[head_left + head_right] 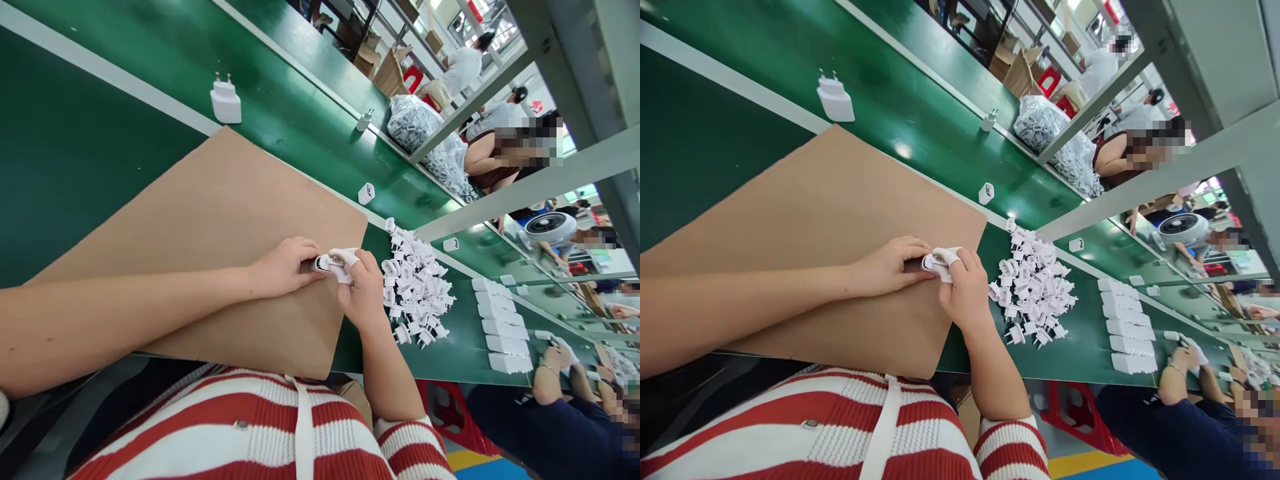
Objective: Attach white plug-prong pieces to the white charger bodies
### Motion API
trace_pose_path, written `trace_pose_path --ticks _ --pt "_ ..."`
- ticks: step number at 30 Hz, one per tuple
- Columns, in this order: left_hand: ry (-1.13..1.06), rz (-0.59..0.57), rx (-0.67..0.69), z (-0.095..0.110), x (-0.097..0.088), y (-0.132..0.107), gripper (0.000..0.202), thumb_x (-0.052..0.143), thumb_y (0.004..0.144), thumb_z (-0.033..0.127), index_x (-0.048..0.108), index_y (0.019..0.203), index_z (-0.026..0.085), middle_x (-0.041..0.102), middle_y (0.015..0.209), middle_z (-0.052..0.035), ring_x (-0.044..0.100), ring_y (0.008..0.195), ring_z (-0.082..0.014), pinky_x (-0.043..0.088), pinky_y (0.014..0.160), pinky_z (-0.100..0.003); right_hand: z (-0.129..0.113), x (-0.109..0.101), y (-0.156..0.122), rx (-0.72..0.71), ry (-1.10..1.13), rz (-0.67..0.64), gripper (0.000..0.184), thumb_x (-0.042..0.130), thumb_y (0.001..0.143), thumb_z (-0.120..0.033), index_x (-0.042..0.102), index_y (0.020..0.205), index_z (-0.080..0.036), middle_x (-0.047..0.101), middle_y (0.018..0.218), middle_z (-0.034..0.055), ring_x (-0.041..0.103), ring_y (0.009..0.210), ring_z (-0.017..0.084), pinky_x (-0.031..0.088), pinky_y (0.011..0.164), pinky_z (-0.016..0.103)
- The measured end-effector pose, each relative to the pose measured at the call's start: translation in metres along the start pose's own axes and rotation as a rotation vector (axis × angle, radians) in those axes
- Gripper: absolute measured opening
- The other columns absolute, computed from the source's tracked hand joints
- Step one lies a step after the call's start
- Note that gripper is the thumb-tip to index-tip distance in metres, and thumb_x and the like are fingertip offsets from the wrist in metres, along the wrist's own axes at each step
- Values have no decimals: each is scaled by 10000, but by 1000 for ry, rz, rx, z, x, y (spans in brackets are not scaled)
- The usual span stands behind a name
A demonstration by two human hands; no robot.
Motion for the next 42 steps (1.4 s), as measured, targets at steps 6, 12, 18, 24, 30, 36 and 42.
trace_pose_path --ticks 6,12,18,24,30,36,42 --pt "11 10 -15 0 -1 0 301 662 956 476 760 1034 203 754 1060 -97 669 994 -277 518 916 -424 1 9 -1 -17 10 -29 416 514 915 -68 685 1268 -205 706 1063 114 635 1002 267 542 867 394" --pt "3 9 -28 -1 0 -1 319 645 961 499 761 1011 205 752 1042 -97 674 983 -272 527 894 -408 8 14 -4 83 -30 -35 412 509 904 -61 732 1205 -232 726 1042 93 654 966 244 536 835 354" --pt "14 30 -34 1 1 -1 351 668 938 536 768 1006 207 754 1000 -90 680 956 -276 521 899 -421 11 19 -6 222 37 -86 377 598 895 -103 754 1210 -240 737 1059 87 685 997 249 533 877 352" --pt "-74 9 -285 -3 -10 11 391 768 822 564 802 1051 249 775 1071 -61 715 987 -292 577 879 -392 48 4 -8 369 337 41 669 619 993 -337 408 1623 -253 579 1552 147 572 1417 261 444 1201 443" --pt "178 398 -541 -42 -95 88 522 807 839 352 725 1323 176 765 1186 -53 696 1086 -286 539 1030 -400 129 -9 -16 780 -293 -108 400 520 988 -213 636 1358 -113 496 1608 239 125 1672 399 21 1302 710" --pt "412 475 -642 -87 -152 146 422 751 893 289 691 1258 87 720 1228 -99 635 1164 -302 490 1073 -413 144 -1 -18 801 -303 -216 466 469 996 -203 583 1440 -115 486 1629 216 199 1658 361 30 1306 699" --pt "605 648 -442 -75 -133 147 747 767 866 328 492 1510 66 400 1624 -141 273 1534 -432 202 1260 -607 137 -10 -17 764 -269 -51 526 497 869 -51 651 1367 -123 579 1391 181 582 1306 302 322 1264 537"
Point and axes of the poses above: each hand's wrist, its own y-axis towards the middle knuckle, its own x-axis out of the palm, z = x × y, the point moved 5 cm from there along y, towards the middle knuckle
